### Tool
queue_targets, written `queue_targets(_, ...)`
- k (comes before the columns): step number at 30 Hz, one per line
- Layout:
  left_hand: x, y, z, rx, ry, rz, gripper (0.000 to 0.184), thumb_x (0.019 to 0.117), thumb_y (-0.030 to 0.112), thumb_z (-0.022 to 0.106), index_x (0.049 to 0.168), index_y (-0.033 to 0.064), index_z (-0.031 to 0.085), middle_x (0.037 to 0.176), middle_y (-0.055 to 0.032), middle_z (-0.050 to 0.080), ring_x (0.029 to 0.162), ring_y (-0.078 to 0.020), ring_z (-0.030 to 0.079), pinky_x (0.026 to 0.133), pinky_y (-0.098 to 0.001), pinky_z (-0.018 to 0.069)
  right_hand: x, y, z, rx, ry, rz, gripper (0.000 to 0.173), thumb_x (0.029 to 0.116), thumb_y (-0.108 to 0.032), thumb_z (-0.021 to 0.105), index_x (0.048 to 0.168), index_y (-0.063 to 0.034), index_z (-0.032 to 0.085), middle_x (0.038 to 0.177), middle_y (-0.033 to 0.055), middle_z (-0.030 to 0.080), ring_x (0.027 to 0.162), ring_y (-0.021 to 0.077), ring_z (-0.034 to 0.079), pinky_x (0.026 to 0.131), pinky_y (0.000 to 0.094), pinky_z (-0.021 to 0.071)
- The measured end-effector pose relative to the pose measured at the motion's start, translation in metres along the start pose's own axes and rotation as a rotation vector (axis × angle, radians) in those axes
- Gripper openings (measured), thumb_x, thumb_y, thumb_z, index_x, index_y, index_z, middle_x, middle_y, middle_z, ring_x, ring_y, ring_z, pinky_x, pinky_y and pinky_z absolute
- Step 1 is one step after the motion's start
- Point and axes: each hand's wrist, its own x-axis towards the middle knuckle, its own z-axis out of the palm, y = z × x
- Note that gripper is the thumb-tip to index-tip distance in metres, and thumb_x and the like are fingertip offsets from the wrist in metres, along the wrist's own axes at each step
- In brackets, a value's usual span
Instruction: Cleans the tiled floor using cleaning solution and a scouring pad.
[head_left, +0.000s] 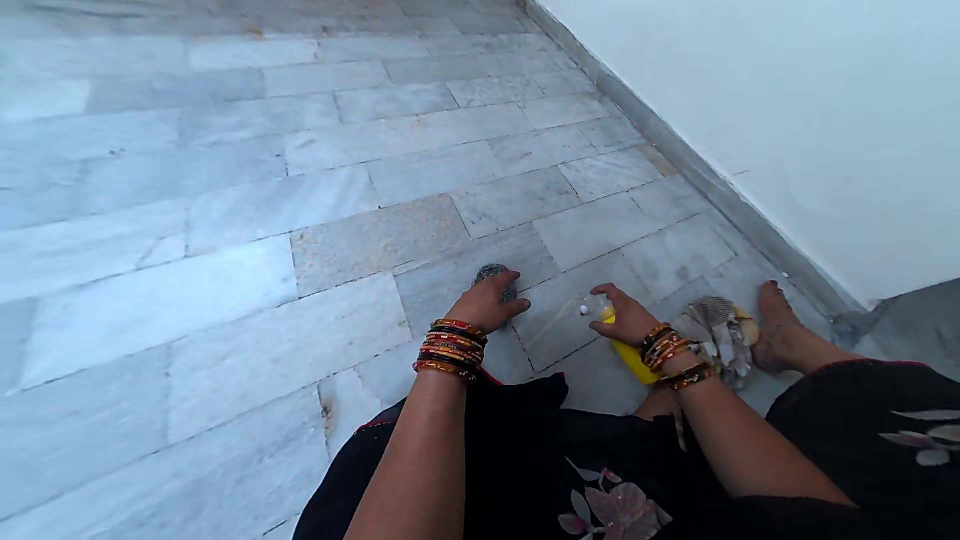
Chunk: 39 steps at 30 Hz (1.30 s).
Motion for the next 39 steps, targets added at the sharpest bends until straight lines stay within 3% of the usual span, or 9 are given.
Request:
queue_targets(6,0.001,-0.003,-0.001,-0.022,0.002,-0.006,0.062,0.1029,0.035,0.066,0.156,0.0101,0.045,0.152,-0.0204,0.053,0.138,-0.0388,0.053,0.115,-0.0610,0.0388,0.016,-0.004,-0.017,-0.030,-0.036,-0.076,0.077,0.0876,-0.027,0.084,0.152,-0.0116,0.045,0.137,0.0232,0.058,0.119,0.0379,0.064,0.100,0.0556,0.0525)
queue_targets(11,0.001,-0.004,-0.004,-0.033,-0.002,0.012,0.063,0.1032,0.035,0.065,0.157,0.0099,0.043,0.153,-0.0208,0.051,0.141,-0.0384,0.051,0.117,-0.0603,0.0373,0.013,-0.018,-0.024,-0.127,-0.106,-0.033,0.069,0.0872,-0.023,0.084,0.146,-0.0101,0.050,0.131,0.0221,0.060,0.114,0.0373,0.065,0.097,0.0549,0.0534)
queue_targets(20,0.000,-0.003,-0.006,-0.052,0.009,0.019,0.061,0.1019,0.033,0.068,0.154,0.0087,0.047,0.150,-0.0210,0.054,0.137,-0.0385,0.054,0.115,-0.0590,0.0401,0.007,-0.017,0.002,-0.135,-0.015,0.034,0.054,0.0878,-0.023,0.083,0.132,-0.0042,0.059,0.120,0.0219,0.063,0.103,0.0371,0.068,0.087,0.0552,0.0564)
queue_targets(25,-0.002,0.000,-0.008,-0.052,0.006,0.016,0.063,0.1016,0.033,0.068,0.155,0.0090,0.046,0.151,-0.0205,0.053,0.138,-0.0385,0.053,0.115,-0.0593,0.0390,0.004,-0.027,-0.009,-0.063,0.001,0.005,0.061,0.0890,-0.027,0.083,0.137,-0.0036,0.055,0.127,0.0228,0.063,0.109,0.0375,0.067,0.094,0.0562,0.0546)
queue_targets(29,-0.002,0.000,-0.006,-0.058,0.007,0.036,0.064,0.1013,0.034,0.069,0.155,0.0085,0.046,0.151,-0.0209,0.053,0.138,-0.0383,0.053,0.115,-0.0603,0.0391,0.005,-0.044,-0.016,0.036,0.079,0.020,0.069,0.0877,-0.031,0.084,0.142,-0.0033,0.051,0.126,0.0240,0.065,0.109,0.0368,0.068,0.095,0.0557,0.0539)
queue_targets(34,-0.003,0.003,-0.006,-0.051,0.014,0.040,0.063,0.1015,0.034,0.068,0.155,0.0083,0.046,0.148,-0.0223,0.055,0.136,-0.0389,0.055,0.114,-0.0591,0.0404,0.017,-0.082,-0.017,0.003,0.099,-0.027,0.061,0.0898,-0.026,0.081,0.138,-0.0021,0.054,0.124,0.0244,0.064,0.108,0.0386,0.067,0.093,0.0562,0.0543)
queue_targets(36,-0.004,0.003,-0.006,-0.072,0.022,0.041,0.063,0.1010,0.032,0.069,0.154,0.0076,0.047,0.147,-0.0233,0.056,0.134,-0.0400,0.056,0.113,-0.0595,0.0412,0.018,-0.107,-0.022,0.019,0.121,-0.052,0.056,0.0910,-0.021,0.080,0.136,0.0012,0.056,0.123,0.0282,0.064,0.106,0.0429,0.067,0.088,0.0594,0.0535)
queue_targets(39,-0.002,0.000,-0.006,-0.063,0.010,0.028,0.062,0.1011,0.033,0.069,0.154,0.0087,0.047,0.148,-0.0214,0.056,0.135,-0.0382,0.056,0.113,-0.0591,0.0419,0.056,-0.119,-0.027,-0.035,0.104,-0.055,0.055,0.0914,-0.025,0.079,0.135,-0.0007,0.056,0.122,0.0256,0.064,0.109,0.0412,0.067,0.091,0.0586,0.0535)
